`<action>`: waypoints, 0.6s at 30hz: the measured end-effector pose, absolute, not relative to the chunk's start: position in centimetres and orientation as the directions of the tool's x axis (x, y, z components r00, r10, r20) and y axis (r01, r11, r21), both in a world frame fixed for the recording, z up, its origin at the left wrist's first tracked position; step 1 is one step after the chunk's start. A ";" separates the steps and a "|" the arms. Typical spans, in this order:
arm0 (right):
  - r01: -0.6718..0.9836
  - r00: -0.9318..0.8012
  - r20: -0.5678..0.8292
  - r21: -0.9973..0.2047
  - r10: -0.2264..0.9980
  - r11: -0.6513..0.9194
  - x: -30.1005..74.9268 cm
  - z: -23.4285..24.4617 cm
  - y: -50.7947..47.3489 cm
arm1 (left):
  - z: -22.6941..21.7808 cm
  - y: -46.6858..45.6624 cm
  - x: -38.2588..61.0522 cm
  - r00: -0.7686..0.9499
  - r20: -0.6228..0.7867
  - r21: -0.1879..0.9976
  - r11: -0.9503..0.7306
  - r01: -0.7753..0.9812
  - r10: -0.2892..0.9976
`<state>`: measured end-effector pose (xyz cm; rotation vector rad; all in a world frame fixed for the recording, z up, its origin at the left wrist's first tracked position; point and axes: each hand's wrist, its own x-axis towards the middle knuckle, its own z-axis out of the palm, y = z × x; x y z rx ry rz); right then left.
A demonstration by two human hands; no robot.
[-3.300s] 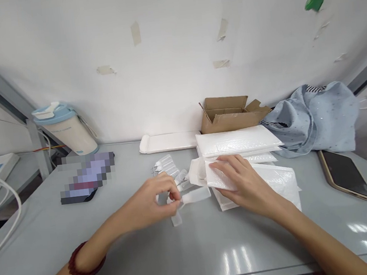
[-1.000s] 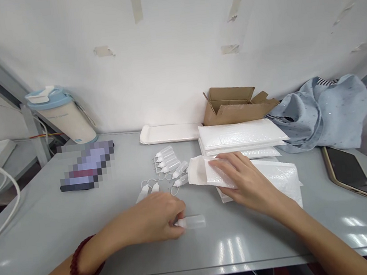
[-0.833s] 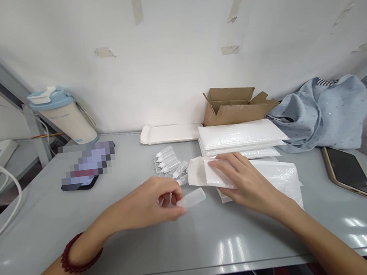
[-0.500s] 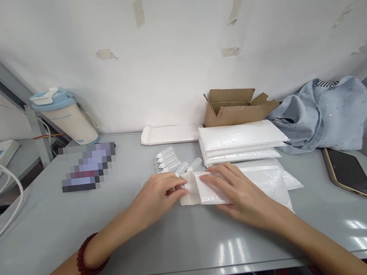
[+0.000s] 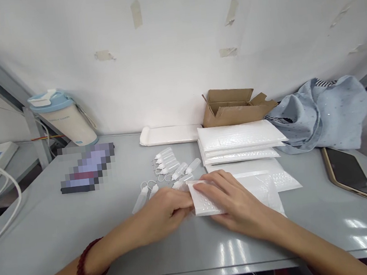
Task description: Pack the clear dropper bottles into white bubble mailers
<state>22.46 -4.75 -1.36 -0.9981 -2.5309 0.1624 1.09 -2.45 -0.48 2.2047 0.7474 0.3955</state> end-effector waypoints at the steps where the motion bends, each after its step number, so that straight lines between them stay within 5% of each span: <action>1: 0.636 -0.650 0.338 -0.249 0.681 0.731 22.7 -1.3 -4.6 | -0.1 -2.3 0.8 0.753 0.038 0.760 -0.508 0.405 0.657; 5: 0.698 -0.572 0.393 -0.227 0.720 0.679 24.4 -1.0 -3.5 | 1.3 -0.7 -1.3 0.441 0.032 0.759 -0.309 0.573 0.897; 8: 0.744 -0.486 0.481 -0.210 0.730 0.634 25.5 -0.8 -2.6 | 1.9 0.8 -3.3 0.288 0.011 0.679 -0.219 0.701 0.958; 14: 0.758 -0.445 0.531 -0.206 0.721 0.619 25.9 -0.8 -2.3 | 1.3 1.9 -5.2 0.372 -0.307 0.456 -0.208 0.866 0.876; 18: 0.713 -0.481 0.564 -0.193 0.671 0.674 25.6 -0.9 -2.7 | 0.6 1.6 -4.6 0.350 -0.334 0.406 -0.201 0.891 0.875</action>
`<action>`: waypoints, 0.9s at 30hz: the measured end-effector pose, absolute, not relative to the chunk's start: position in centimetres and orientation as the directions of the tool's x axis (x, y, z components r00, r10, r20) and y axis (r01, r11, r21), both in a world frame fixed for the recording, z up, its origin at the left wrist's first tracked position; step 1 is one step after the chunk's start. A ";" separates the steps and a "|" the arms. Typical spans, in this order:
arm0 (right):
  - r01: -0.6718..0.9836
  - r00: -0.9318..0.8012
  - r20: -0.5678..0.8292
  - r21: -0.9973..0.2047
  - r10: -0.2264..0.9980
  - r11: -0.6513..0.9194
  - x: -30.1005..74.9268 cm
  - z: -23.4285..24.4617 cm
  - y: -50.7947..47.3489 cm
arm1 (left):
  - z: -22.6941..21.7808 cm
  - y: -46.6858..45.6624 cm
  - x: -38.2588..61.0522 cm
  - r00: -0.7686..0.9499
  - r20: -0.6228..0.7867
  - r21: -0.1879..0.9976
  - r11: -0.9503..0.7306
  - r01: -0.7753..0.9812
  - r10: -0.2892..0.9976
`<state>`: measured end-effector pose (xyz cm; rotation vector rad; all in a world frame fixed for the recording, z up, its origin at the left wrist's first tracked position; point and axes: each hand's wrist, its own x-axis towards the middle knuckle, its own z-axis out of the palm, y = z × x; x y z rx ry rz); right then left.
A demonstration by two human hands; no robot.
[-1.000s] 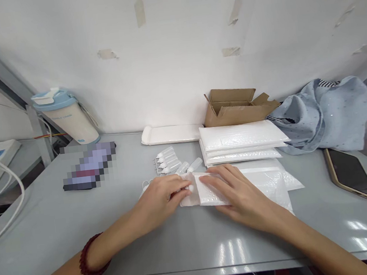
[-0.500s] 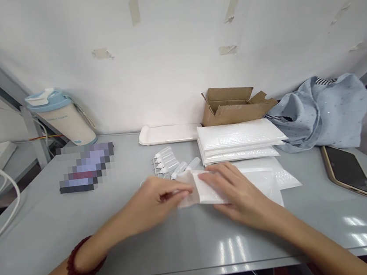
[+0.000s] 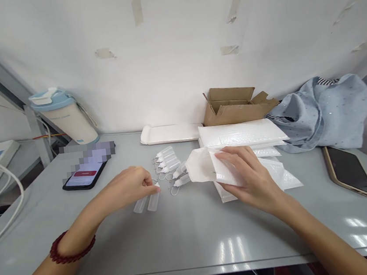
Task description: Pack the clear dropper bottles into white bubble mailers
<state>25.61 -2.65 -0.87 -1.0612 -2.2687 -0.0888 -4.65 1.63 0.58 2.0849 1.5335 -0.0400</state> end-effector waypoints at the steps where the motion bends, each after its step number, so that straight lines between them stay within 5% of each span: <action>1: 0.701 -0.491 0.576 -0.185 0.654 0.689 25.6 -0.8 -2.7 | 0.6 1.6 -4.5 0.351 -0.327 0.411 -0.202 0.889 0.878; 6: 0.662 -0.540 0.567 -0.171 0.623 0.729 25.2 -0.2 -3.0 | 1.7 0.8 -3.3 0.403 -0.232 0.688 -0.144 0.711 0.885; 10: 0.601 -0.635 0.503 -0.155 0.587 0.784 24.2 -0.3 -3.5 | 1.2 -0.7 -1.2 0.588 -0.248 0.883 -0.070 0.464 0.770; 14: 0.538 -0.738 0.435 -0.082 0.516 0.839 23.1 -0.7 -4.4 | -0.5 -1.9 0.7 0.632 -0.243 0.920 -0.032 0.391 0.736; 20: 0.571 -0.770 0.504 0.267 0.392 0.776 22.5 -1.0 -5.1 | -1.3 -2.0 1.5 0.383 -0.362 0.922 0.268 0.278 0.850; 27: 0.607 -0.787 0.414 0.395 0.456 0.689 22.0 -1.3 -5.2 | -0.9 -1.8 1.1 0.356 -0.349 0.931 0.279 0.236 0.867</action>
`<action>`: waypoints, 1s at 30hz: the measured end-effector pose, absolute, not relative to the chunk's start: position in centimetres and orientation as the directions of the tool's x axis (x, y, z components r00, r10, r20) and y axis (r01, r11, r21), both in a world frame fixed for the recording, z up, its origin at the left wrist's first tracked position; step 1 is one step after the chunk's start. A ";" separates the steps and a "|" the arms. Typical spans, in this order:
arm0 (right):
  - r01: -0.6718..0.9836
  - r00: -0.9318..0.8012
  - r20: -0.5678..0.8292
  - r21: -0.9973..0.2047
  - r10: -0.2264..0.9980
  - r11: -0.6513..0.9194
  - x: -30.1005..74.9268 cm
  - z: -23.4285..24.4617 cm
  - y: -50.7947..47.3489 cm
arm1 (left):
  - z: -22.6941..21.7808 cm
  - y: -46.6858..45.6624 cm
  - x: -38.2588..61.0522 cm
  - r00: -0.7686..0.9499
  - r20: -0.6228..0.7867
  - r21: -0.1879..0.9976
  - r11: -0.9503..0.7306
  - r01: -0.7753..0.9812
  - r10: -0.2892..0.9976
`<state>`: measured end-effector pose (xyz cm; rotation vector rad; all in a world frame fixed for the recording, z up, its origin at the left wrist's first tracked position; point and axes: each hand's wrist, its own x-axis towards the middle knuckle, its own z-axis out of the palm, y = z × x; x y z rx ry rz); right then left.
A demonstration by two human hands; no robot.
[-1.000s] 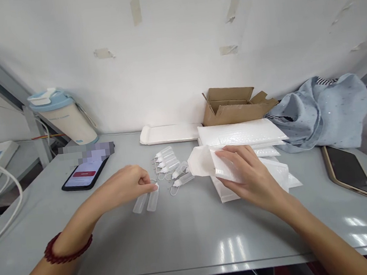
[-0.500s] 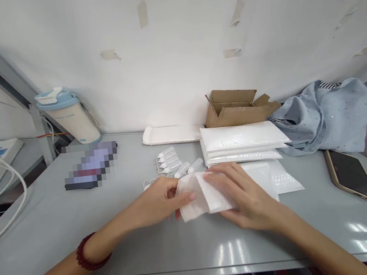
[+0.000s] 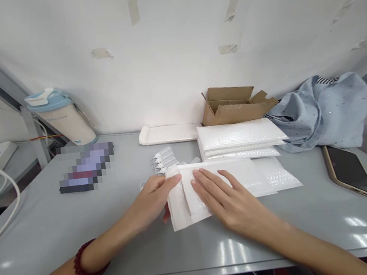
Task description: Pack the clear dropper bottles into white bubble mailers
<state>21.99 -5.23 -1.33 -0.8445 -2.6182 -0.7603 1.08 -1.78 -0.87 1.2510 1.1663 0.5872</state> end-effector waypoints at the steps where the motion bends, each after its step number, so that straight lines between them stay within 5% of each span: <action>1: 0.616 -0.781 0.410 0.385 0.471 0.687 22.0 -1.4 -5.2 | -0.7 -1.8 1.0 0.361 -0.316 0.940 0.240 0.242 0.877; 7: 0.635 -0.763 0.420 0.346 0.492 0.690 22.1 -1.6 -5.1 | 0.1 -2.3 0.8 0.351 -0.105 0.967 0.013 0.254 0.930; 10: 0.628 -0.767 0.433 0.357 0.473 0.692 22.1 -1.7 -5.1 | 0.0 -2.7 0.7 0.408 0.101 0.905 -0.254 0.342 0.908; 18: 0.645 -0.745 0.506 0.379 0.435 0.663 22.4 -2.0 -4.7 | -1.5 -2.8 0.5 0.610 0.501 0.499 -0.781 0.376 0.614; 26: 0.628 -0.743 0.554 0.383 0.375 0.677 22.5 -1.8 -5.0 | -2.8 -2.0 0.7 0.656 0.698 -0.011 -0.912 0.411 0.287; 30: 0.601 -0.753 0.562 0.373 0.343 0.707 22.3 -1.4 -5.4 | -3.4 -2.2 0.9 0.670 0.708 -0.122 -0.896 0.427 0.223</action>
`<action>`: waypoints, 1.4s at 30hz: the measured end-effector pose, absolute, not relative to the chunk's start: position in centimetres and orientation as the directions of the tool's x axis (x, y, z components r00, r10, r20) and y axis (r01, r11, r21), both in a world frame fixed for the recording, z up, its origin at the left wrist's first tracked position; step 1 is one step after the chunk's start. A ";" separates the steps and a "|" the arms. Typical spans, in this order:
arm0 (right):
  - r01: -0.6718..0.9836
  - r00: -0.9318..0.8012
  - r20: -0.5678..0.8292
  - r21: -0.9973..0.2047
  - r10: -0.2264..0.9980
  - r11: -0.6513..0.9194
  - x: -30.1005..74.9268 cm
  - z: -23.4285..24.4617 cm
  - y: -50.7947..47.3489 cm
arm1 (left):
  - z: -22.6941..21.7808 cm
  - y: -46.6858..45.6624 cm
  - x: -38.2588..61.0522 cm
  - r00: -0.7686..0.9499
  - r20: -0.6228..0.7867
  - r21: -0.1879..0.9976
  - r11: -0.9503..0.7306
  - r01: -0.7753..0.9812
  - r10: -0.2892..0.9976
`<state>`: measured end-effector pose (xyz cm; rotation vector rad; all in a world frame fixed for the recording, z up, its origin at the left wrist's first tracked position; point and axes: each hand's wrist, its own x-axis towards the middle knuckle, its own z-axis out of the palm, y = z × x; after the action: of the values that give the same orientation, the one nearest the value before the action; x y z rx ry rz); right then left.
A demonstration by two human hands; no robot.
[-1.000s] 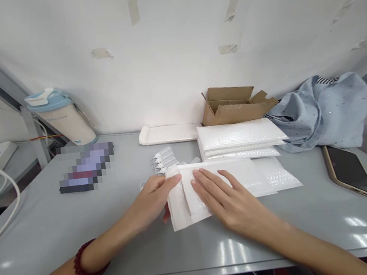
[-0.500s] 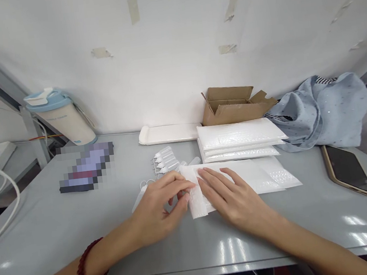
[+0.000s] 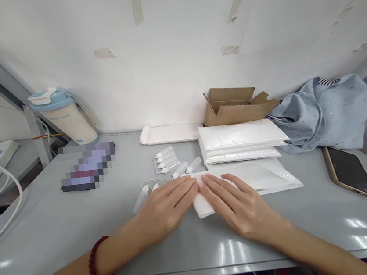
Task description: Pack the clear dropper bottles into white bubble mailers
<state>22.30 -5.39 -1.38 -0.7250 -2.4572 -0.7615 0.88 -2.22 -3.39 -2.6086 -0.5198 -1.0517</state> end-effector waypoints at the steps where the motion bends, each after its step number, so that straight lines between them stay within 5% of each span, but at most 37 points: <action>1: 0.596 -0.751 0.567 0.365 0.337 0.715 22.3 -1.3 -5.5 | -3.5 -2.3 1.0 0.662 0.717 -0.128 -0.893 0.432 0.217; 6: 0.597 -0.735 0.600 0.350 0.317 0.722 22.3 -0.8 -5.8 | -3.5 -2.6 1.6 0.629 0.718 -0.052 -0.878 0.476 0.298; 10: 0.680 -0.655 0.675 0.329 0.340 0.655 22.7 -0.8 -5.5 | -3.0 -2.4 3.0 0.550 0.608 0.318 -0.810 0.492 0.572; 13: 0.777 -0.551 0.748 0.297 0.370 0.555 23.7 -0.6 -4.5 | -2.4 -1.9 4.7 0.457 0.262 0.773 -0.468 0.428 0.850; 16: 0.850 -0.429 0.803 0.204 0.414 0.485 25.7 -0.1 -3.0 | -2.0 -1.1 6.5 0.507 -0.131 0.975 0.019 0.220 0.852; 19: 0.887 -0.326 0.780 0.058 0.535 0.457 27.7 0.5 -1.8 | -1.9 -0.4 7.8 0.570 -0.387 0.916 0.374 0.146 0.724; 22: 0.914 -0.248 0.671 -0.077 0.699 0.398 28.8 0.7 -1.4 | -2.1 -0.1 8.8 0.577 -0.485 0.841 0.532 0.100 0.657; 29: 0.917 -0.340 0.307 -0.102 0.889 0.386 27.9 0.5 -1.8 | -2.5 0.2 9.7 0.430 -0.480 0.856 0.516 0.039 0.764; 34: 0.939 -0.315 0.191 -0.082 0.930 0.335 27.4 0.2 -1.7 | -2.0 0.1 9.4 0.446 -0.551 0.826 0.536 0.172 0.706; 37: 0.943 -0.304 0.167 -0.084 0.938 0.321 27.4 0.3 -1.8 | -1.6 0.7 8.3 0.480 -0.520 0.854 0.411 0.320 0.706; 40: 0.942 -0.303 0.169 -0.094 0.938 0.321 27.3 0.4 -1.9 | -1.1 2.8 6.3 0.486 -0.349 0.835 0.030 0.549 0.801; 42: 0.937 -0.312 0.178 -0.106 0.933 0.333 27.2 0.5 -2.0 | -0.7 5.2 4.7 0.476 -0.127 0.590 -0.319 0.741 0.870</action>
<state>27.16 -2.05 0.46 -1.7027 -2.3889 -0.0258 4.68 5.19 -0.72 -3.1645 -1.9678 -0.4232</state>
